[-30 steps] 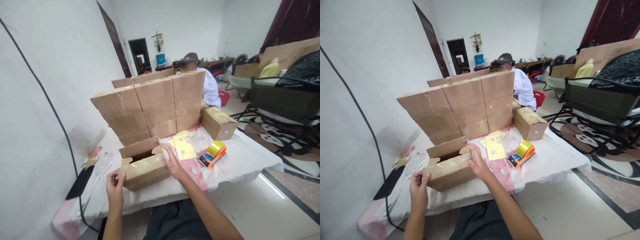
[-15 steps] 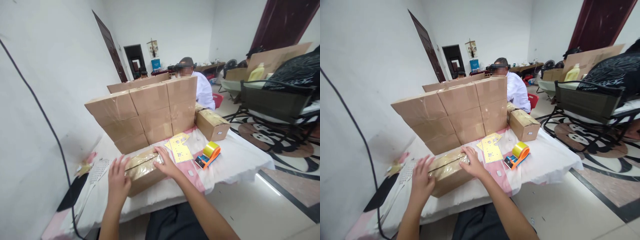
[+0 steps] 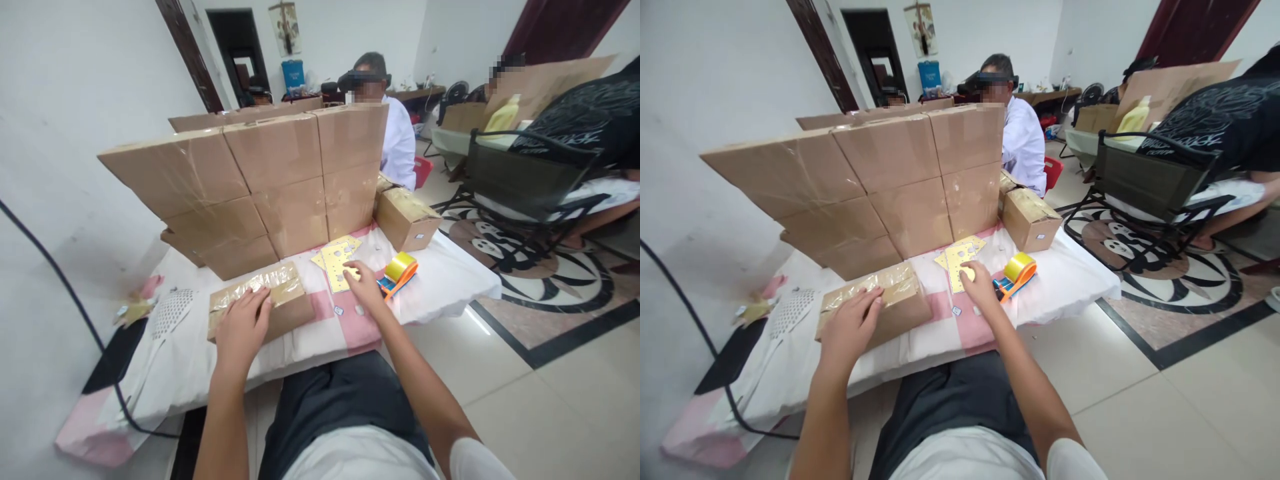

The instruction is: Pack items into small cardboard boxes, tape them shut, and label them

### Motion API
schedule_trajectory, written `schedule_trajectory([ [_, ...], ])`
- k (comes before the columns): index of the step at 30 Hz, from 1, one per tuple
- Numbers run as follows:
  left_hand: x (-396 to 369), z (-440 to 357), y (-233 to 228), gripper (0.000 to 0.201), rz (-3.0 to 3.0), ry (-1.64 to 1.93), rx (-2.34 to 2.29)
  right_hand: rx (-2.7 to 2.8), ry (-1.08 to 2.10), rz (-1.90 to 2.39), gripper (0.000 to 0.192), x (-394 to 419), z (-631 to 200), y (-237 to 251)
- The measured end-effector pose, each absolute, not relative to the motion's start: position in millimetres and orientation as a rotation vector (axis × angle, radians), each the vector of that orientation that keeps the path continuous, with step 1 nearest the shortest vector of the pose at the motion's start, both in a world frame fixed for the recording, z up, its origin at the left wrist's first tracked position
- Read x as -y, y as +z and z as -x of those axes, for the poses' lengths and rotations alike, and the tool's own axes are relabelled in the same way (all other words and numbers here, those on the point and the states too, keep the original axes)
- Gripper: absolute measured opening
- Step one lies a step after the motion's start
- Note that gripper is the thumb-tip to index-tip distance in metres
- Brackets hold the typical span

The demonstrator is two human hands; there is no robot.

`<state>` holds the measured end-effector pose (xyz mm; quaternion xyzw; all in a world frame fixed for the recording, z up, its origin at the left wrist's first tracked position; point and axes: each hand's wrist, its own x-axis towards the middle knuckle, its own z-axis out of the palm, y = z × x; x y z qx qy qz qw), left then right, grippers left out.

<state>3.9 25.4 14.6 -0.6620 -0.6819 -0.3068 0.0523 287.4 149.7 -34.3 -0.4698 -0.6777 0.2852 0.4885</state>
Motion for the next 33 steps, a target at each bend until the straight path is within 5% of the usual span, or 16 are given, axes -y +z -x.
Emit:
schedule_trajectory([
  [9, -25, -21, 8, 0.034, 1.836, -0.960, 2.186, 2.430, 0.509, 1.514, 0.042, -221, -333, 28],
  [23, -13, -30, 4, 0.033, 1.804, -1.007, 2.094, 2.304, 0.445, 1.999, 0.040, -292, -237, -15],
  [29, -13, -29, 2, 0.034, 1.787, -0.967, 2.061, 2.228, 0.553, 1.778, 0.020, -280, -235, -20],
  [33, -19, -29, 1, 0.033, 1.756, -0.973, 2.053, 1.960, 0.970, 1.293, 0.017, -249, -246, -24],
])
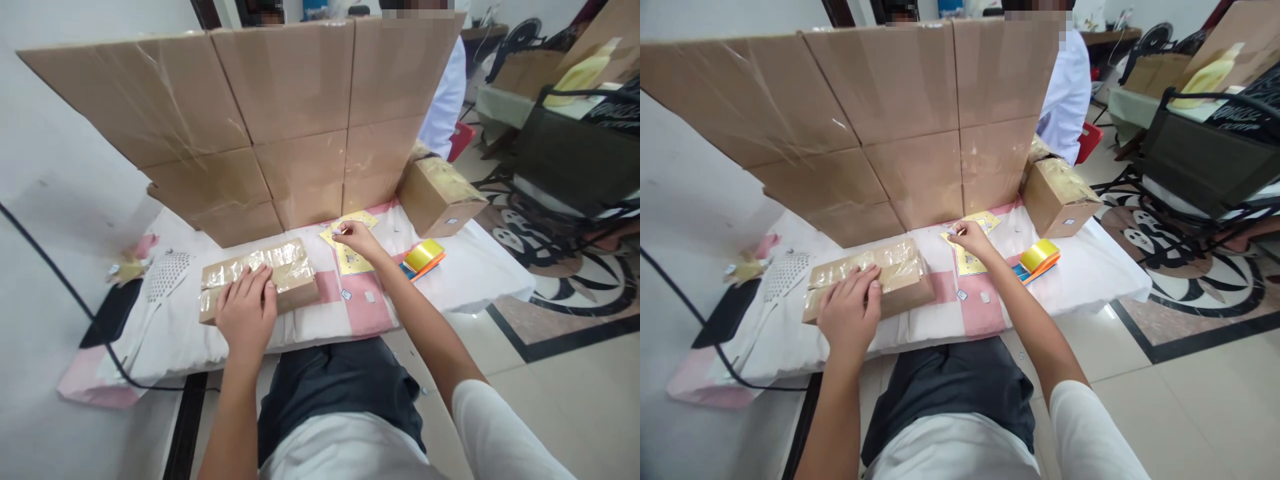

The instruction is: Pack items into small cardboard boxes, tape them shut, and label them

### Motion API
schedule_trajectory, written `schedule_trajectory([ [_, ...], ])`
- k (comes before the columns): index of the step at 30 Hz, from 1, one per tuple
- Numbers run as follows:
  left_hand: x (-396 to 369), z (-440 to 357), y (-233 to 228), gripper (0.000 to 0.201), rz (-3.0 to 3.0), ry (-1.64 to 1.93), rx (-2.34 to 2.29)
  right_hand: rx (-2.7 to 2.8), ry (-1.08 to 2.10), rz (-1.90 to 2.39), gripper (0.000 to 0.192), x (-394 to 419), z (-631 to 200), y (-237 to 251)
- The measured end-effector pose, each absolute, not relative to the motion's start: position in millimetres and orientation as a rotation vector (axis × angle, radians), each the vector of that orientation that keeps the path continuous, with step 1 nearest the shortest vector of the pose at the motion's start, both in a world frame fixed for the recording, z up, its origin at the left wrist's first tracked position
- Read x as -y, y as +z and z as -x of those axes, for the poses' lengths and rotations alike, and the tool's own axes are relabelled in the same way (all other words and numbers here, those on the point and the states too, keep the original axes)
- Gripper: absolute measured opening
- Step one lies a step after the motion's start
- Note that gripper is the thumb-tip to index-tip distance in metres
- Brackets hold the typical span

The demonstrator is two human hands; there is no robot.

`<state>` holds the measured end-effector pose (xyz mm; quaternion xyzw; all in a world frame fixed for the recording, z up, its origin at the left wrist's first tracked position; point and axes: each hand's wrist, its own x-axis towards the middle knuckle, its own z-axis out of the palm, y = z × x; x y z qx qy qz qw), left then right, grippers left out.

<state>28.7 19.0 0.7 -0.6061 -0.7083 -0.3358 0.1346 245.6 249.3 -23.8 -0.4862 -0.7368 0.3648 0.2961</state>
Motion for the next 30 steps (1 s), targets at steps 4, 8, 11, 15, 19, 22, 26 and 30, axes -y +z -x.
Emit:
schedule_trajectory([
  [4, -19, -30, -1, 0.033, 1.735, -0.975, 2.047, 1.639, 1.152, 0.987, 0.026, -211, -253, -27],
  [8, -19, -31, -4, 0.034, 1.690, -0.995, 2.036, 1.444, 1.346, 0.884, 0.024, -184, -250, -30],
  [11, -22, -31, -5, 0.034, 1.671, -0.998, 2.041, 1.335, 1.523, 0.798, 0.024, -173, -241, -33],
  [15, -24, -31, -5, 0.035, 1.659, -0.961, 2.036, 1.291, 1.664, 0.718, 0.029, -162, -233, -36],
  [19, -25, -32, -2, 0.035, 1.655, -0.914, 2.002, 1.275, 1.666, 0.760, 0.024, -155, -228, -40],
  [22, -26, -33, -1, 0.035, 1.642, -0.911, 1.983, 1.311, 1.621, 0.753, 0.027, -153, -226, -44],
  [26, -27, -34, -2, 0.036, 1.623, -0.907, 2.004, 1.397, 1.583, 0.731, 0.029, -155, -226, -50],
  [30, -27, -34, -3, 0.036, 1.624, -0.913, 2.012, 1.543, 1.357, 0.893, 0.033, -165, -228, -57],
])
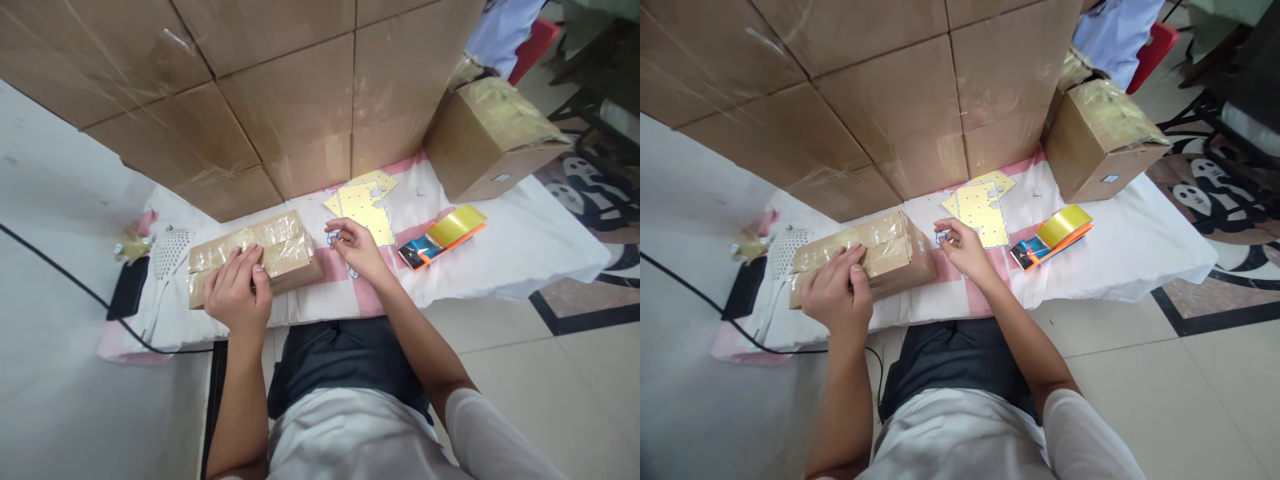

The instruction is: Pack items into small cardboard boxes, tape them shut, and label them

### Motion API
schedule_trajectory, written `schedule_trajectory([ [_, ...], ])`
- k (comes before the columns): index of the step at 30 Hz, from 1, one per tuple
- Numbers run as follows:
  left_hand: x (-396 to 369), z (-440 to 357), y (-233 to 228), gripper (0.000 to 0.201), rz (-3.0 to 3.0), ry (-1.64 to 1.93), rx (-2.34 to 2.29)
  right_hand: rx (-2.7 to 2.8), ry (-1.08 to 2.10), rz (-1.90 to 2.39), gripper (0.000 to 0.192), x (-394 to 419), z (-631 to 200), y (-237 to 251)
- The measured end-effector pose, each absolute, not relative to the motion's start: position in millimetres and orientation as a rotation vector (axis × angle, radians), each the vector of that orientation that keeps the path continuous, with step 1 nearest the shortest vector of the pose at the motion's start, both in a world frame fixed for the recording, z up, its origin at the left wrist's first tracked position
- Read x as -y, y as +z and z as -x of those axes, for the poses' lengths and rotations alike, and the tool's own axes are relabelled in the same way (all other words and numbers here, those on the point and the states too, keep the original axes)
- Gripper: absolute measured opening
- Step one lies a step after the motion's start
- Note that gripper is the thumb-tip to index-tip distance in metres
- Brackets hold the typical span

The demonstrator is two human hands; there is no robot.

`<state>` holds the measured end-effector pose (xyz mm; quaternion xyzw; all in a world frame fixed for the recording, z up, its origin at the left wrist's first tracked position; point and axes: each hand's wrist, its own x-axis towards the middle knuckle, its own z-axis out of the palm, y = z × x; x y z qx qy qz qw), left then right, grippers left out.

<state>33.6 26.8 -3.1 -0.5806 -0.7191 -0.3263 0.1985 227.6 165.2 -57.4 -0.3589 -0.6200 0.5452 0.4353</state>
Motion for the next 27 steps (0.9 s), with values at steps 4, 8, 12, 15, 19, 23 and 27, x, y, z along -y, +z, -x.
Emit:
schedule_trajectory([
  [4, -27, -33, -4, 0.035, 1.618, -0.929, 1.976, 1.703, 0.986, 1.130, 0.060, -166, -244, -59],
  [8, -27, -33, -5, 0.034, 1.632, -0.959, 1.945, 1.704, 0.854, 1.236, 0.061, -143, -286, -52],
  [12, -28, -31, -7, 0.036, 1.663, -0.988, 1.947, 1.606, 0.907, 1.233, 0.052, -136, -313, -50],
  [15, -31, -30, -8, 0.035, 1.651, -1.012, 1.961, 1.567, 0.941, 1.151, 0.038, -163, -301, -57],
  [19, -33, -33, -8, 0.034, 1.617, -1.019, 1.959, 1.552, 0.753, 1.226, 0.020, -188, -277, -56],
  [23, -29, -33, -10, 0.034, 1.641, -0.981, 1.942, 1.467, 0.530, 1.209, 0.013, -162, -296, -40],
  [27, -25, -29, -6, 0.036, 1.680, -0.961, 2.038, 1.048, 0.256, 1.220, 0.017, -137, -346, -35],
])
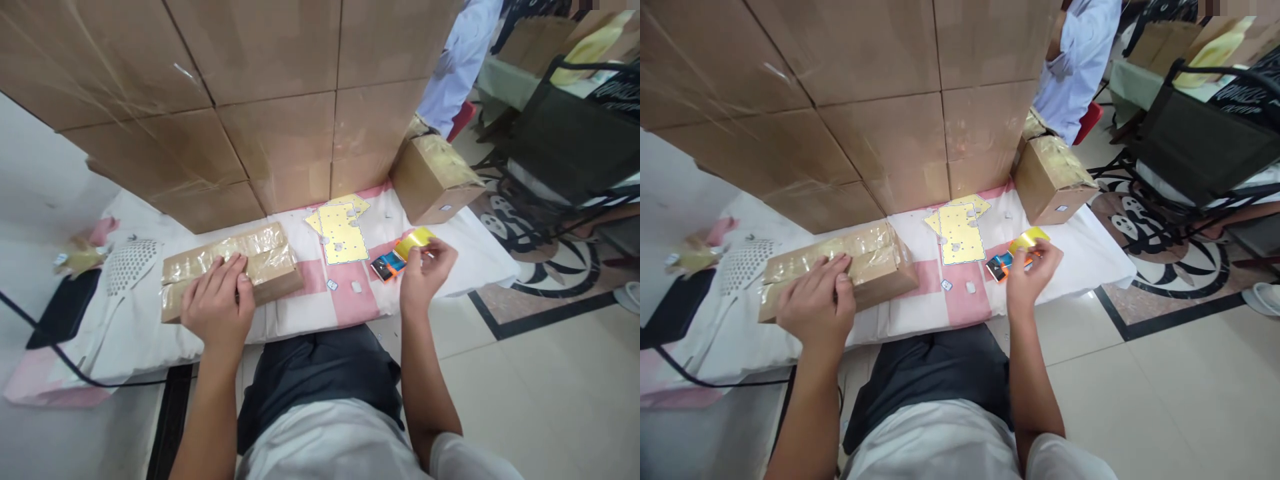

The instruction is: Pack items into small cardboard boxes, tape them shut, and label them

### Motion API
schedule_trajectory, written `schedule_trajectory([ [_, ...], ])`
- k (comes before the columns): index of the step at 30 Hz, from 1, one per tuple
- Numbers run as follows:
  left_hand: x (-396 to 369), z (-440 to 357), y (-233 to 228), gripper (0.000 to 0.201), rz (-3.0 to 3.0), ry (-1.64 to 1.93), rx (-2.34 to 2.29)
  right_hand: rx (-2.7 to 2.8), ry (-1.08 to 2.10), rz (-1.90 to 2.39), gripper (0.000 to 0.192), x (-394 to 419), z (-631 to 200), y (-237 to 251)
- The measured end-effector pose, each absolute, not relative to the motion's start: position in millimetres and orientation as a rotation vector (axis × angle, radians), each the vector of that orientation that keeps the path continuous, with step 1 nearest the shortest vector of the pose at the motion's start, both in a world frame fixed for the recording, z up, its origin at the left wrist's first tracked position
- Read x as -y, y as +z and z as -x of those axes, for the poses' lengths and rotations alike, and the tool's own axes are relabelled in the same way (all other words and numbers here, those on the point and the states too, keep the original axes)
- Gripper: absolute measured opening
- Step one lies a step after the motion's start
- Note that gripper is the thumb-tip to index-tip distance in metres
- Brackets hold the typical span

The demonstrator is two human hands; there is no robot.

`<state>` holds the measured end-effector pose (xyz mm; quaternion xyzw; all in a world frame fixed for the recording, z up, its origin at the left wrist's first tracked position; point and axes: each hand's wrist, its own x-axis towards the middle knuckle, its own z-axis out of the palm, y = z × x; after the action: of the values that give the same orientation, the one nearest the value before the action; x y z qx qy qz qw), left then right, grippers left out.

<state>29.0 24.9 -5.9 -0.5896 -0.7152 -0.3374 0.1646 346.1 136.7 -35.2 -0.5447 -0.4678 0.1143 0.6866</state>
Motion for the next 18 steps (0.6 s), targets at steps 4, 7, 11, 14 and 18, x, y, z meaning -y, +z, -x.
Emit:
schedule_trajectory([
  [4, -28, -37, 11, 0.045, 1.729, -0.858, 2.211, 0.845, 0.390, 1.198, 0.037, -146, -375, -37],
  [7, -32, -55, 22, 0.059, 1.700, -0.704, 2.347, 0.812, 0.387, 1.265, 0.043, -156, -379, -37],
  [11, -36, -80, 18, 0.064, 1.698, -0.575, 2.333, 0.742, 0.299, 1.392, 0.053, -162, -382, -47],
  [14, -35, -82, 7, 0.061, 1.713, -0.555, 2.219, 0.789, 0.503, 1.456, 0.050, -168, -386, -60],
  [18, -31, -60, -4, 0.061, 1.801, -0.569, 2.086, 1.042, 0.774, 1.432, 0.054, -176, -388, -65],
])
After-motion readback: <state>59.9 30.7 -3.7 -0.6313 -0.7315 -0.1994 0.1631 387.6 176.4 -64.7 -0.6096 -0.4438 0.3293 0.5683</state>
